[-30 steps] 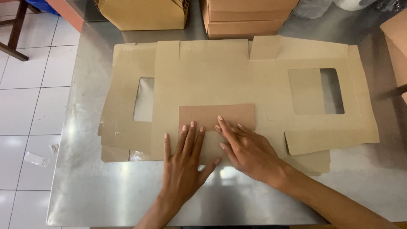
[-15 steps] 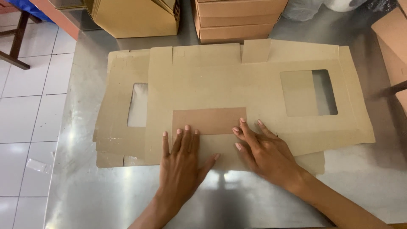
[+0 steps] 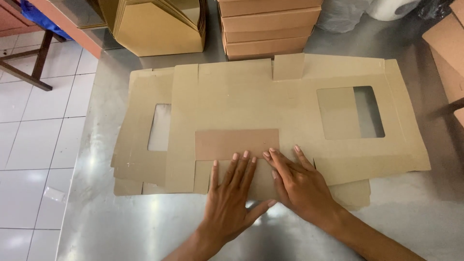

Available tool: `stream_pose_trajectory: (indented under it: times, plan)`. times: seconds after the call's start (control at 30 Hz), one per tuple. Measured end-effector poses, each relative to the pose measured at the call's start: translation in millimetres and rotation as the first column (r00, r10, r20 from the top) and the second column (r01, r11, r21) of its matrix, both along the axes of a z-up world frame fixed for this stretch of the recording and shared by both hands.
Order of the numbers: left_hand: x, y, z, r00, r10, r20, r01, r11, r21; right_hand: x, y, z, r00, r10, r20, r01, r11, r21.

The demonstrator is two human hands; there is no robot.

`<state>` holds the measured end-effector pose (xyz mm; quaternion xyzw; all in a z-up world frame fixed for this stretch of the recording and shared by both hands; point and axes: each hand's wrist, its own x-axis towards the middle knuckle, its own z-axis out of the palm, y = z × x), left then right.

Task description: Folding and assembling cardboard boxes from flat sheets on a stainless steel table.

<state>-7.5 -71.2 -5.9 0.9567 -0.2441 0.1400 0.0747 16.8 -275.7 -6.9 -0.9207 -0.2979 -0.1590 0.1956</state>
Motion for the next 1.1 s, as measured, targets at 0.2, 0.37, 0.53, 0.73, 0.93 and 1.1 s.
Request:
stream_pose_trajectory:
  times: [0.2, 0.37, 0.53, 0.73, 0.93, 1.1]
  plan:
    - [6, 37, 7, 0.999, 0.051, -0.006, -0.051, 0.999, -0.016, 2, 3, 3, 0.999, -0.029, -0.029, 0.029, 1.0, 0.006]
    - [13, 66, 12, 0.985, 0.127, -0.115, -0.127, 0.992, 0.002, 2, 4, 0, 0.998, -0.064, -0.025, 0.064, 0.998, 0.0]
    - [14, 77, 8, 0.989, 0.135, -0.066, -0.133, 0.99, 0.037, 1, 6, 2, 0.998, -0.063, -0.004, 0.063, 0.998, 0.008]
    - [9, 49, 17, 0.986, 0.149, 0.08, -0.157, 0.982, 0.102, 9, 23, 23, 0.994, -0.037, -0.103, 0.036, 0.999, -0.011]
    - [13, 29, 14, 0.997, -0.007, -0.076, 0.001, 0.997, -0.082, 36, 46, 14, 0.98, 0.193, -0.045, -0.193, 0.981, -0.007]
    - [16, 52, 2, 0.999, 0.028, -0.043, -0.029, 0.999, -0.034, 35, 39, 8, 0.949, 0.225, -0.22, -0.224, 0.974, 0.029]
